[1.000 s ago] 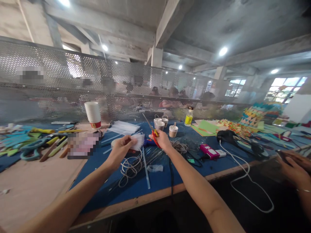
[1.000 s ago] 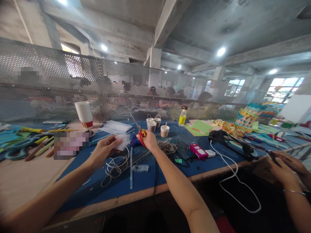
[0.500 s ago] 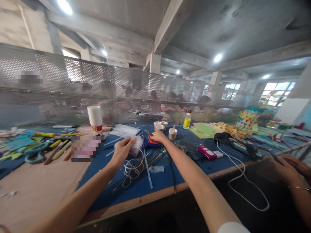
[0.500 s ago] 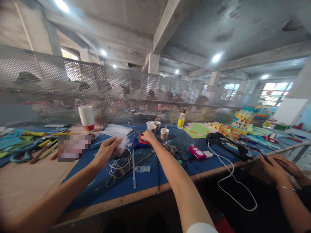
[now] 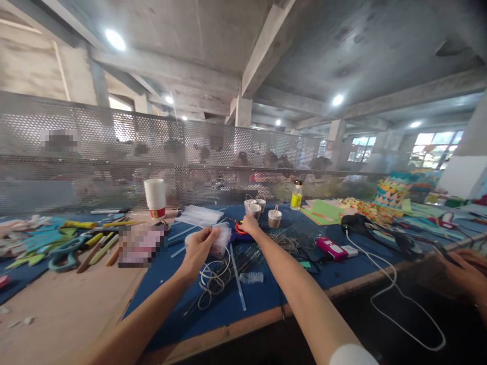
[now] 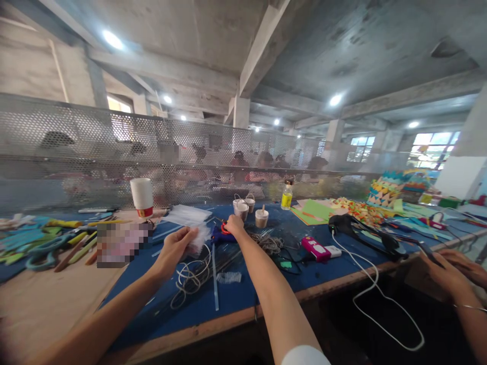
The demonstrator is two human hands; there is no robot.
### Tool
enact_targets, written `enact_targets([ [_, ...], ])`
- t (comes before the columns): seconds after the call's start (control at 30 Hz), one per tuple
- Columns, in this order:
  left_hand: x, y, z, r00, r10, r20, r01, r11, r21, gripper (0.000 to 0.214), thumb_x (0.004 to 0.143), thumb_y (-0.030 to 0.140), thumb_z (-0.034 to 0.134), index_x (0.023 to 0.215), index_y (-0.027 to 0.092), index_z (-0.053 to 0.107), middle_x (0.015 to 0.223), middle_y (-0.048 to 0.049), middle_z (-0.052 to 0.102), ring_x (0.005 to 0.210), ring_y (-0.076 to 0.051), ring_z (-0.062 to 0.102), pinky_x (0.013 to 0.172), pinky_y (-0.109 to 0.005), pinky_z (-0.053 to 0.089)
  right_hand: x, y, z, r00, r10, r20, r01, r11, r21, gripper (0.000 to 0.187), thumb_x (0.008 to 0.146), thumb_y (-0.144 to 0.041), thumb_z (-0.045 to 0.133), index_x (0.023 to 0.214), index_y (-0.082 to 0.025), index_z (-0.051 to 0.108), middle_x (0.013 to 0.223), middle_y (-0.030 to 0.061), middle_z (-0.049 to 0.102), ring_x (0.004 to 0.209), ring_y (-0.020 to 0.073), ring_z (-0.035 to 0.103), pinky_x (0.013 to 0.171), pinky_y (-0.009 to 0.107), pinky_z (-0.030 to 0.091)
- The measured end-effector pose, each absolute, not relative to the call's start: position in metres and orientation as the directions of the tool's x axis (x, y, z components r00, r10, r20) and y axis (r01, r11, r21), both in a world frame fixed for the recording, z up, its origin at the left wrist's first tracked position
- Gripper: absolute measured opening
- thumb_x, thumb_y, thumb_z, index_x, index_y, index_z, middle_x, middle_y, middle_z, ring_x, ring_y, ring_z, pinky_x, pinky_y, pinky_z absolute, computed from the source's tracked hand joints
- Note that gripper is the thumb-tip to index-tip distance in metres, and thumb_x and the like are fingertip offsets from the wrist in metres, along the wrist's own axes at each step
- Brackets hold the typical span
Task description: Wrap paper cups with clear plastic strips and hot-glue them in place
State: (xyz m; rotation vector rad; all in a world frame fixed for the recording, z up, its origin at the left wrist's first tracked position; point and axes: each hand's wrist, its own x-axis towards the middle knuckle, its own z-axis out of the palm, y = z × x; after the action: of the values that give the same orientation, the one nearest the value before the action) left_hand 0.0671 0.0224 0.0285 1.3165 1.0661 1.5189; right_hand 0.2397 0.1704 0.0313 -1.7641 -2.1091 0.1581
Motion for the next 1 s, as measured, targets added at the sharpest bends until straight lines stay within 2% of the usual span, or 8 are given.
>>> enact_targets([
  [0.23, 0.066, 0.024, 0.027, -0.090, 0.961, 0.262, -0.060, -0.268, 0.962, 0.045, 0.070, 0.059, 0.078, 0.074, 0.018, 0.061, 0.065, 0.0046, 0.057, 0.055, -0.011, 0.054, 0.055, -0.022, 0.049, 0.242, 0.170, 0.031, -0.135, 0.980, 0.147, 0.913, 0.180, -0.366, 0.036, 0.097, -0.035, 0.063, 0.128, -0.017, 0.059, 0.128, 0.0103, 0.062, 0.109, 0.0239, 0.065, 0.091, 0.044, 0.057],
  [0.4, 0.066, 0.024, 0.027, -0.102, 0.962, 0.255, -0.053, -0.261, 0.964, 0.046, 0.068, 0.059, 0.079, 0.069, 0.018, 0.059, 0.060, 0.0052, 0.055, 0.052, -0.011, 0.052, 0.052, -0.022, 0.048, 0.242, 0.154, 0.048, -0.231, 0.932, 0.281, 0.819, 0.342, -0.462, 0.032, 0.098, -0.034, 0.061, 0.125, -0.017, 0.061, 0.129, 0.0105, 0.062, 0.112, 0.0239, 0.064, 0.095, 0.045, 0.054],
  [0.53, 0.068, 0.022, 0.029, -0.129, 0.961, 0.245, -0.058, -0.254, 0.966, 0.046, 0.069, 0.058, 0.079, 0.067, 0.018, 0.057, 0.058, 0.0059, 0.053, 0.049, -0.010, 0.050, 0.050, -0.021, 0.046, 0.242, 0.116, 0.065, -0.458, 0.805, 0.377, 0.603, 0.593, -0.534, 0.030, 0.106, -0.036, 0.044, 0.125, -0.022, 0.063, 0.119, 0.0040, 0.070, 0.109, 0.0140, 0.066, 0.096, 0.027, 0.051],
  [0.6, 0.069, 0.020, 0.031, -0.137, 0.962, 0.237, -0.068, -0.248, 0.966, 0.047, 0.070, 0.060, 0.078, 0.066, 0.018, 0.057, 0.054, 0.0064, 0.051, 0.046, -0.009, 0.047, 0.047, -0.020, 0.042, 0.243, 0.092, 0.068, -0.570, 0.712, 0.410, 0.469, 0.691, -0.550, 0.031, 0.100, -0.041, 0.054, 0.127, -0.027, 0.063, 0.123, 0.0008, 0.069, 0.111, 0.0135, 0.066, 0.095, 0.025, 0.051],
  [0.63, 0.071, 0.019, 0.032, -0.136, 0.963, 0.234, -0.075, -0.246, 0.966, 0.047, 0.071, 0.061, 0.077, 0.068, 0.017, 0.059, 0.053, 0.0065, 0.051, 0.045, -0.009, 0.046, 0.046, -0.020, 0.040, 0.244, 0.082, 0.067, -0.644, 0.609, 0.463, 0.321, 0.765, -0.558, 0.037, 0.093, -0.041, 0.066, 0.127, -0.025, 0.064, 0.126, 0.0038, 0.068, 0.113, 0.0170, 0.065, 0.096, 0.028, 0.051],
  [0.7, 0.073, 0.017, 0.033, -0.124, 0.965, 0.232, -0.095, -0.245, 0.965, 0.048, 0.070, 0.063, 0.077, 0.071, 0.017, 0.063, 0.054, 0.0058, 0.053, 0.047, -0.010, 0.048, 0.046, -0.020, 0.040, 0.244, 0.067, 0.063, -0.641, 0.539, 0.546, 0.198, 0.803, -0.562, 0.046, 0.083, -0.039, 0.077, 0.126, -0.024, 0.065, 0.123, 0.0051, 0.068, 0.110, 0.0190, 0.065, 0.096, 0.030, 0.050],
  [0.83, 0.077, 0.015, 0.034, -0.037, 0.970, 0.239, -0.135, -0.242, 0.961, 0.047, 0.074, 0.062, 0.074, 0.086, 0.017, 0.068, 0.071, 0.0015, 0.065, 0.060, -0.013, 0.059, 0.059, -0.024, 0.051, 0.242, 0.065, 0.051, -0.473, 0.661, 0.583, 0.144, 0.711, -0.689, 0.022, 0.089, -0.037, 0.068, 0.104, -0.022, 0.074, 0.103, 0.0036, 0.072, 0.095, 0.0177, 0.065, 0.088, 0.028, 0.049],
  [1.0, 0.078, 0.014, 0.035, 0.050, 0.959, 0.280, -0.115, -0.273, 0.955, 0.038, 0.064, 0.044, 0.087, 0.081, 0.017, 0.066, 0.068, 0.0005, 0.067, 0.061, -0.014, 0.059, 0.062, -0.026, 0.050, 0.243, 0.080, 0.044, -0.295, 0.787, 0.542, 0.039, 0.576, -0.816, 0.028, 0.087, -0.047, 0.066, 0.087, -0.020, 0.073, 0.084, 0.0018, 0.071, 0.080, 0.0177, 0.064, 0.077, 0.028, 0.051],
])
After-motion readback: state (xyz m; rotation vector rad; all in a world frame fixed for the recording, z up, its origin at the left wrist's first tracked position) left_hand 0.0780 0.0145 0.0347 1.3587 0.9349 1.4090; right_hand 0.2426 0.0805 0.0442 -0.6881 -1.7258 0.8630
